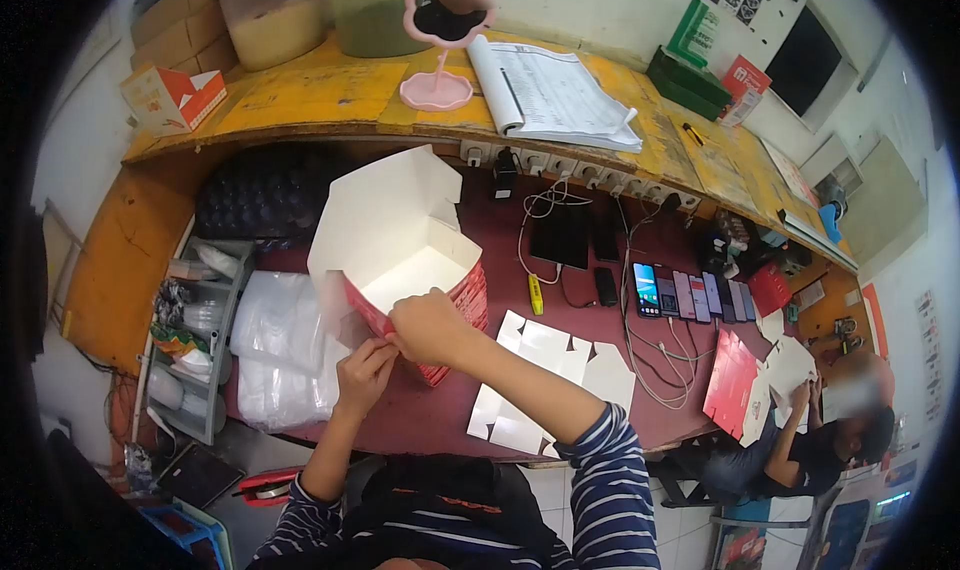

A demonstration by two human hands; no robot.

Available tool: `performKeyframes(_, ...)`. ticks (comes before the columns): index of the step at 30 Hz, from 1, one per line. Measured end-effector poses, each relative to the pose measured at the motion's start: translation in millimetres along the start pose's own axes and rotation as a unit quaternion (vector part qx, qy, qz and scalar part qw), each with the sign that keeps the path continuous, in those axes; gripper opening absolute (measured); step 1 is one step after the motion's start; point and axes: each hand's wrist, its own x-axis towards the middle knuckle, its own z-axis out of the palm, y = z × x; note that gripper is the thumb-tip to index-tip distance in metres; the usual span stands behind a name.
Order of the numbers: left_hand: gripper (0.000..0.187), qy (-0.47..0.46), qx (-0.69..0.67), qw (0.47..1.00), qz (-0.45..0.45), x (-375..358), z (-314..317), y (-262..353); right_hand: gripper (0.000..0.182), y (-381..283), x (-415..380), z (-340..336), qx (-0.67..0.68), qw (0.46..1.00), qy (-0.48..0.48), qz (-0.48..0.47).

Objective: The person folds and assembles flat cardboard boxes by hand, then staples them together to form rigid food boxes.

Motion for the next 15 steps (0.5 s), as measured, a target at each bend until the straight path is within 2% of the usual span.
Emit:
performKeyframes(1,0.007,0.010,-0.019,1.000,-0.005,1,0,-1,0.022,1,2,1,-0.012,1.000,-0.008,0.025)
performKeyframes(3,0.007,0.021,-0.038,0.999,-0.017,3,-1,-4,0.021,-3,0,10,-0.039,0.999,0.005,0.014)
performKeyframes(5,0.008,-0.008,-0.062,0.998,0.007,5,-4,-7,0.020,-6,-1,17,-0.061,0.998,0.017,0.006)
performKeyframes(7,0.008,-0.027,-0.072,0.997,0.011,8,-3,-12,0.010,-7,-1,20,-0.079,0.996,0.018,0.022)
performKeyframes(15,0.006,-0.062,-0.112,0.992,-0.005,11,-4,-13,0.010,-12,7,13,-0.129,0.991,-0.040,0.015)
